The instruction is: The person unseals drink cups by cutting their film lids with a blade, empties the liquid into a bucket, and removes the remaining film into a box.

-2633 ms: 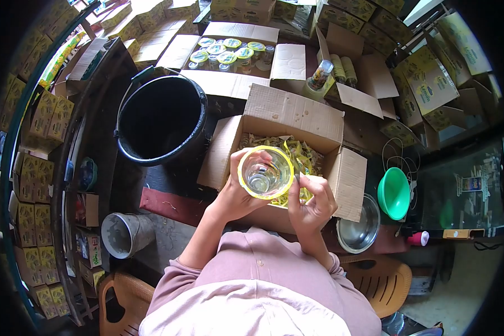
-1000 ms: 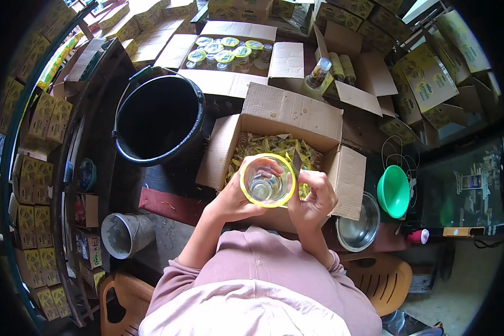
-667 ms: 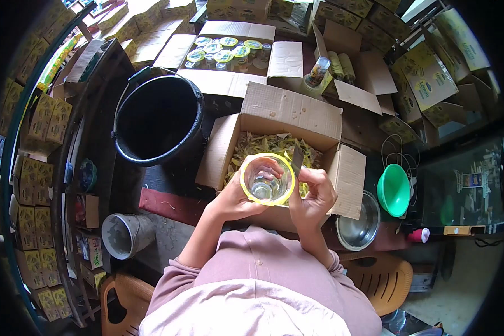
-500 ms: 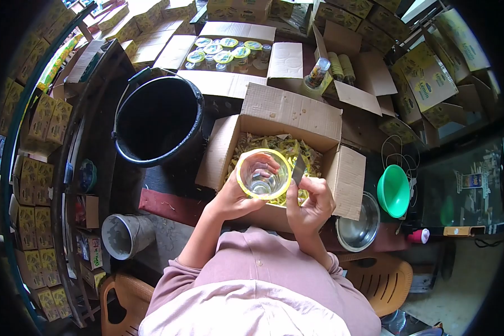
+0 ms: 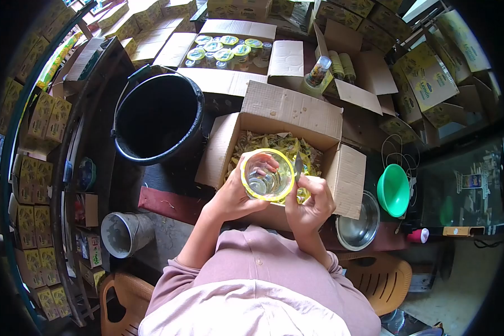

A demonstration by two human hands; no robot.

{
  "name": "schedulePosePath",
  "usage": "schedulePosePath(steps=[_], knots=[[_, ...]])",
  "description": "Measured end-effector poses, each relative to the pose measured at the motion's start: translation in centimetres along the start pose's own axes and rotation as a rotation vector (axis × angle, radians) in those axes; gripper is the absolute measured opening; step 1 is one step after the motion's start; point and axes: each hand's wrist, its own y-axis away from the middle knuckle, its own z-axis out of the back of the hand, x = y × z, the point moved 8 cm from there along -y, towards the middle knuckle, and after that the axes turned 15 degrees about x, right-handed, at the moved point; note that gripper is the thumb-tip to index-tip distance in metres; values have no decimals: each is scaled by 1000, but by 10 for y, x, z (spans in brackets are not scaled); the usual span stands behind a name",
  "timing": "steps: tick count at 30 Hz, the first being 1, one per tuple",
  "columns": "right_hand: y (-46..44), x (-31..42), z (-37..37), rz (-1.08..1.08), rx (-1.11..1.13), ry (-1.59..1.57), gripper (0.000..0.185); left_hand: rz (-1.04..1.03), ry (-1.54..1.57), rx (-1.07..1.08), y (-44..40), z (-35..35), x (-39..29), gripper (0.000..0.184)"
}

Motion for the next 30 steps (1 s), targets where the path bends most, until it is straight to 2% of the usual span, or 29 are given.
schedulePosePath(steps=[7, 11, 14, 19, 24, 28, 30], knots=[[-6, -10, 11, -103, 0, 52, 19, 29, -61, -77, 0, 8, 2, 72], [-5, -8, 4, -71, 49, -105, 17, 35, -47, -75, 0, 7, 0, 72], [-5, -5, 1, -63, 101, -100, 17, 10, -73, -101, -1, 10, -3, 71], [0, -5, 19, -81, 6, 74, 15, 46, -134, -333, 9, 43, -3, 61], [1, -27, 31, -172, -55, 31, 12, 79, -220, -289, 9, 40, 1, 61], [1, -21, 10, -187, 48, -167, 13, 38, -146, -224, 5, 29, -2, 63], [1, -11, 0, -115, 86, -137, 14, 12, -99, -204, 3, 23, -5, 64]])
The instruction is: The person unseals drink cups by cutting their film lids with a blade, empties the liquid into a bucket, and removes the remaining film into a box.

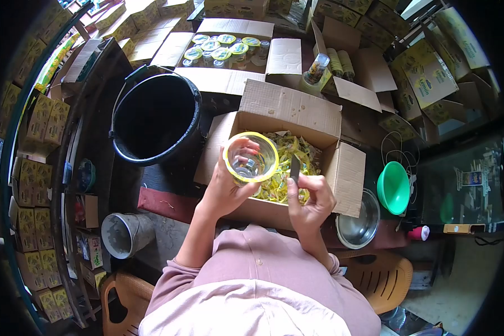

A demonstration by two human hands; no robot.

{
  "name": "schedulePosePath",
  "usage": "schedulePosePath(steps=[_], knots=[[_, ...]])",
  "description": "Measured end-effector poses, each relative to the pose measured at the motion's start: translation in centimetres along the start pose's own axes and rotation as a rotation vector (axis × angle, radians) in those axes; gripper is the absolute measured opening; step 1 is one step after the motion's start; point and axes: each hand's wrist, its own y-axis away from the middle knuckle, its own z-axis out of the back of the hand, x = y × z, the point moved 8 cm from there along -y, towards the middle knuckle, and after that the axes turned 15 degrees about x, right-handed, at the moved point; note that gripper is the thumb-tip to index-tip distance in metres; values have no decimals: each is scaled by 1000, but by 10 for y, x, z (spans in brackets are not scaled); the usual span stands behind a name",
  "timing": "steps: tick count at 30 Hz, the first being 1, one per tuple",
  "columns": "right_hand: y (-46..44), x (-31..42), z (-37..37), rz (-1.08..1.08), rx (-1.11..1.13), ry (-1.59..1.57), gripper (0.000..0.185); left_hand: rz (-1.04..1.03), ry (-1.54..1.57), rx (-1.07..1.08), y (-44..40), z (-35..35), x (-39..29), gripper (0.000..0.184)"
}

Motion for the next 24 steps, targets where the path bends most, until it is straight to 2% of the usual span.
schedulePosePath(steps=[24], knots=[[-16, 17, -3, 116, -41, 156, 21, 5, -11, 144, -1, -17, -9, 68]])
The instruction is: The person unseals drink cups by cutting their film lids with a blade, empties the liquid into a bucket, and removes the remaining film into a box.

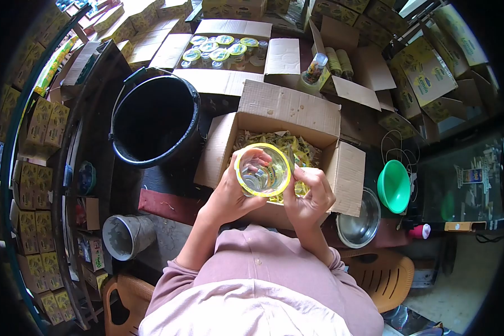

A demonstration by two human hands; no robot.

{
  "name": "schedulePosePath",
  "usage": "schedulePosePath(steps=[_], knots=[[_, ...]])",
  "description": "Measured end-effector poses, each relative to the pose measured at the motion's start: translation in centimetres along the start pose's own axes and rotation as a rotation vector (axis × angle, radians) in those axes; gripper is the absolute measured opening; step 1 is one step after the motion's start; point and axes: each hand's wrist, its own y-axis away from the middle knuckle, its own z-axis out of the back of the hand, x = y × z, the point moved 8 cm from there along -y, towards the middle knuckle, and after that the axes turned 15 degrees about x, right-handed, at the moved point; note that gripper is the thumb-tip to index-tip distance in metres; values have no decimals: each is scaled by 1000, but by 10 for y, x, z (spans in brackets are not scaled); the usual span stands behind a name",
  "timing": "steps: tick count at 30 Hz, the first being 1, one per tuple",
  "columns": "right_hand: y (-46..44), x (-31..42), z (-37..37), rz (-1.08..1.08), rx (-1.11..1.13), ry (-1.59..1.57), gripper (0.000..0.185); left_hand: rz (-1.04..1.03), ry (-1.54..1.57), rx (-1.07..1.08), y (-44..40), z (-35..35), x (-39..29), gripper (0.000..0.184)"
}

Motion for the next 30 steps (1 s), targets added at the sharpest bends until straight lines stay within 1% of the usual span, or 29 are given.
schedulePosePath(steps=[5, 8, 15, 24, 27, 30], knots=[[-1, -9, -3, 27, 32, -75, 18, 7, 34, 63, 0, -4, -1, 68], [-4, -14, -1, -27, 16, -142, 19, 9, 87, 58, 0, -5, 2, 68], [6, -10, 8, -10, 0, -85, 18, 10, 125, 20, 0, -1, 6, 69], [5, -7, 2, 28, 36, 18, 22, 42, -38, 101, -3, -4, -6, 64], [1, -7, 1, 28, 61, 8, 22, 30, -31, 97, -3, -2, -8, 65], [-1, -8, 0, 16, 92, 2, 21, 24, 3, 141, -1, -7, -4, 64]])
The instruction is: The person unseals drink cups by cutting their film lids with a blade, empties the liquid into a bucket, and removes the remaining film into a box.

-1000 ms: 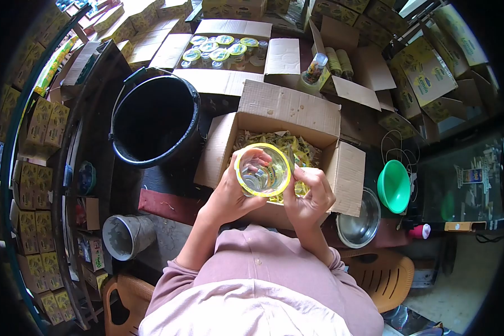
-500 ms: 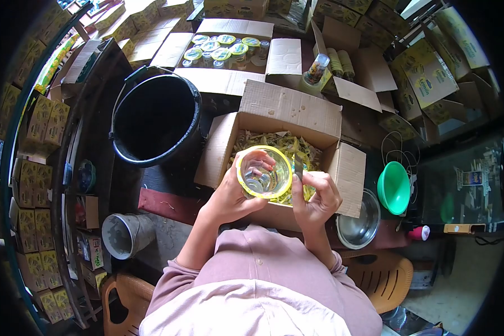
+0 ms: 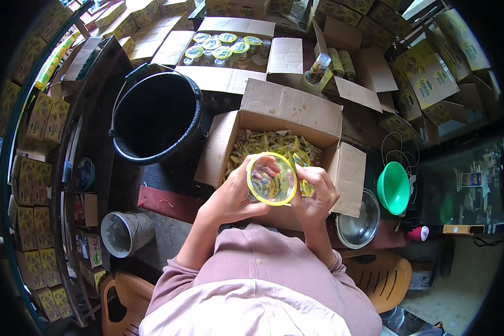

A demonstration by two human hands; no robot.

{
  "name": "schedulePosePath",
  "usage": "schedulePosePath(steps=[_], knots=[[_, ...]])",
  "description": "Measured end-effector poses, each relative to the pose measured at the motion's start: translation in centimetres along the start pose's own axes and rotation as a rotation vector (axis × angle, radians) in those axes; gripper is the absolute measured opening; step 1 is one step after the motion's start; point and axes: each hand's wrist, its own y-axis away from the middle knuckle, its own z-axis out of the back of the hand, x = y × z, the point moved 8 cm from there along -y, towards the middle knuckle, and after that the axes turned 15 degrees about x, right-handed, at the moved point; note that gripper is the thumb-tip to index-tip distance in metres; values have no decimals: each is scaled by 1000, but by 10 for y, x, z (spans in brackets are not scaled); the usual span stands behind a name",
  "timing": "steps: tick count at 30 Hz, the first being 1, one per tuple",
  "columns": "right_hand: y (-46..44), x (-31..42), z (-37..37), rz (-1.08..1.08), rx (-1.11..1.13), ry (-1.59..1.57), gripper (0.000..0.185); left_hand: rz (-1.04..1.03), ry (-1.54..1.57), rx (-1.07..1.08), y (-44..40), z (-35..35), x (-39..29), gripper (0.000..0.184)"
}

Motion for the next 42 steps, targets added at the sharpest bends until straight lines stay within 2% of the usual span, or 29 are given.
schedulePosePath(steps=[8, 15, 23, 27, 37, 42], knots=[[9, -7, 4, -67, -72, -120, 16, -22, 110, -79, -4, 1, 6, 66], [13, 2, 5, -15, -52, -68, 17, -17, 108, -121, -1, 3, 12, 64], [12, 0, 3, -42, -75, -21, 19, -35, 105, -81, -5, -3, 8, 64], [9, -5, 4, -49, -99, -101, 19, -43, 124, -44, -8, -7, 0, 63], [14, -1, 6, -78, -142, -106, 18, -227, 305, -102, -4, -12, 23, 74], [14, 8, 7, -22, -142, -66, 18, -229, 341, -115, -2, -10, 23, 75]])
